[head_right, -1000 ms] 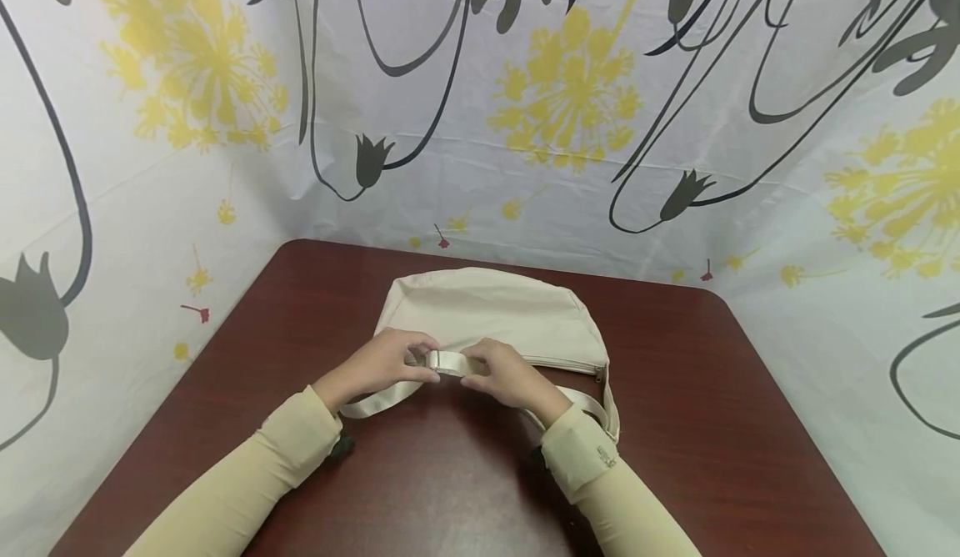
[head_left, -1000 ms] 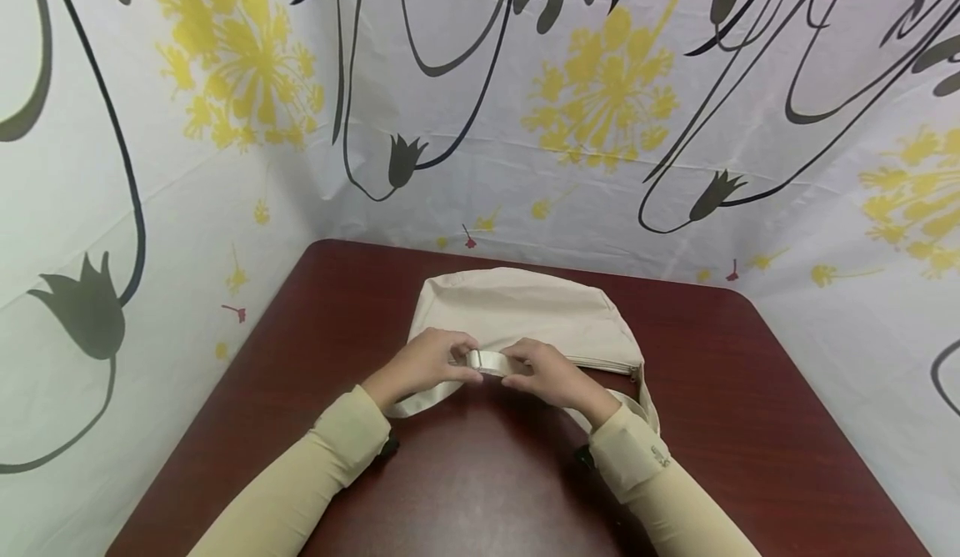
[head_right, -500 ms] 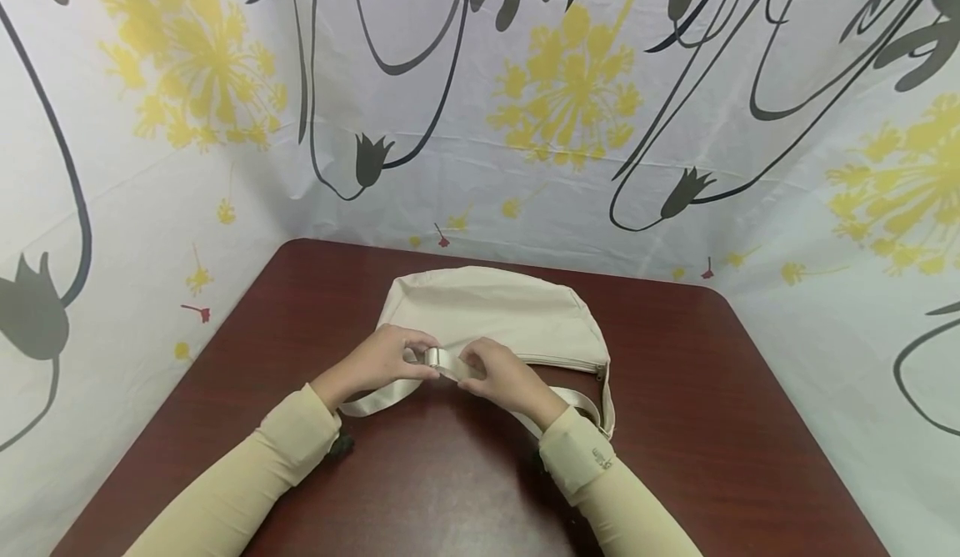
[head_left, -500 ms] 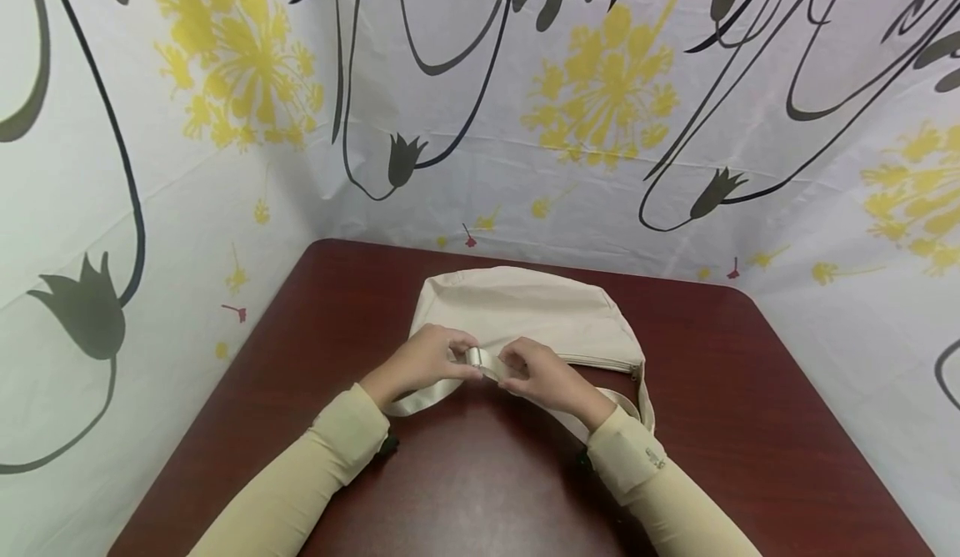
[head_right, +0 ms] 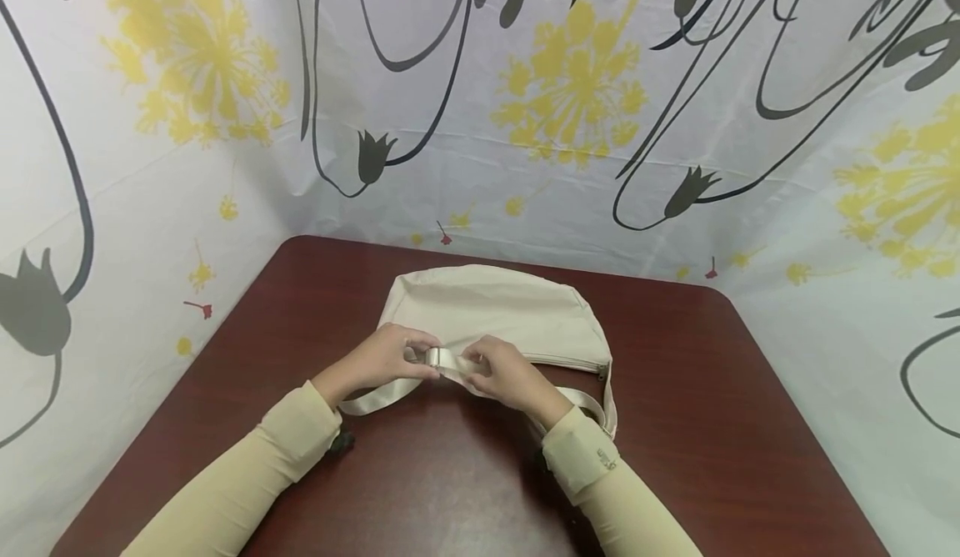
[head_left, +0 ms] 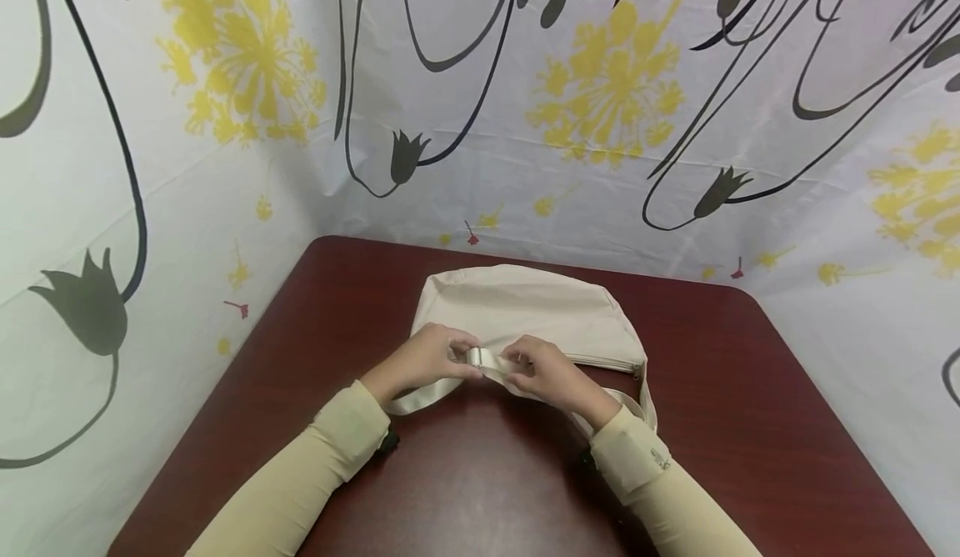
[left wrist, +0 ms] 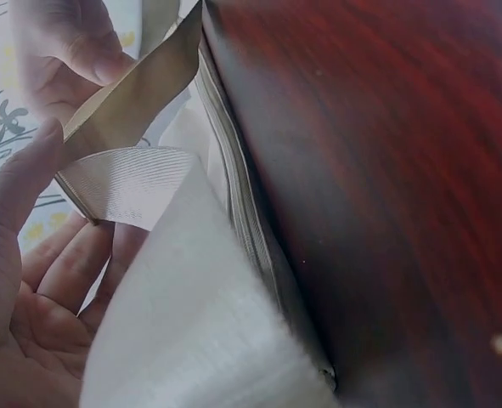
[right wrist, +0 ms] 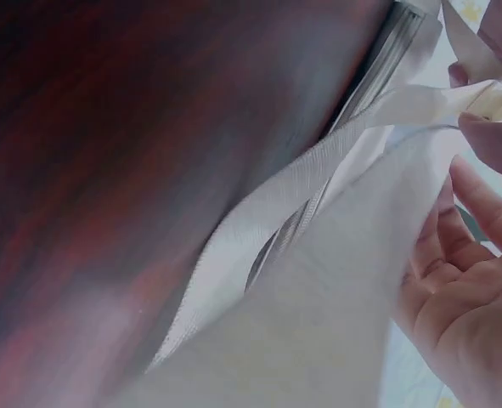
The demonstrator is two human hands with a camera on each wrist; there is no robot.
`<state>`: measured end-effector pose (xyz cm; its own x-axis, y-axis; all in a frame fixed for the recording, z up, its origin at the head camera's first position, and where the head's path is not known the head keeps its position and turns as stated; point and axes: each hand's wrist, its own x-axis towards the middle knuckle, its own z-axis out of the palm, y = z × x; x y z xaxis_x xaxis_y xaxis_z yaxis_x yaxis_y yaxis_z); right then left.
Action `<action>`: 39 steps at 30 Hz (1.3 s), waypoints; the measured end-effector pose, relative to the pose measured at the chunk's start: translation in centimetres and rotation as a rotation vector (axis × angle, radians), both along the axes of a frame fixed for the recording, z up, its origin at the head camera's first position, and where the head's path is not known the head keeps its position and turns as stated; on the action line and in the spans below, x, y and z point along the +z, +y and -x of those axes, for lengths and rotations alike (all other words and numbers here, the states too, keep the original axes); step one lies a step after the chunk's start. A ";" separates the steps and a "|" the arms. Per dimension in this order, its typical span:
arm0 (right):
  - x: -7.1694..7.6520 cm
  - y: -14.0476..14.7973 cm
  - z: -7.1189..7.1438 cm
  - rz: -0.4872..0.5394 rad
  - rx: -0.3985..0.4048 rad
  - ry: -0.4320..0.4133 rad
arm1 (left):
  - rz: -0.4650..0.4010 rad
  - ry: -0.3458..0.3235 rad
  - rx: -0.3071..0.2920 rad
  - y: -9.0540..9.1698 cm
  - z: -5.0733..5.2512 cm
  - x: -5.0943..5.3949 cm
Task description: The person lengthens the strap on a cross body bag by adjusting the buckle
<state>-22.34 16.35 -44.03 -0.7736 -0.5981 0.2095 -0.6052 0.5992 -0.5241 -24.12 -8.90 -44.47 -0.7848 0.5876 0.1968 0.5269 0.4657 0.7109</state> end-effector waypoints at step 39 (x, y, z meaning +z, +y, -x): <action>-0.4 -1.3 -0.1 0.036 0.049 0.055 | 0.033 0.002 0.008 -0.2 0.3 -0.4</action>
<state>-22.22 15.03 -44.46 -0.7301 -0.6266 0.2726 -0.6620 0.5496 -0.5097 -24.46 -9.14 -44.84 -0.7893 0.5873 0.1792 0.5246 0.4935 0.6937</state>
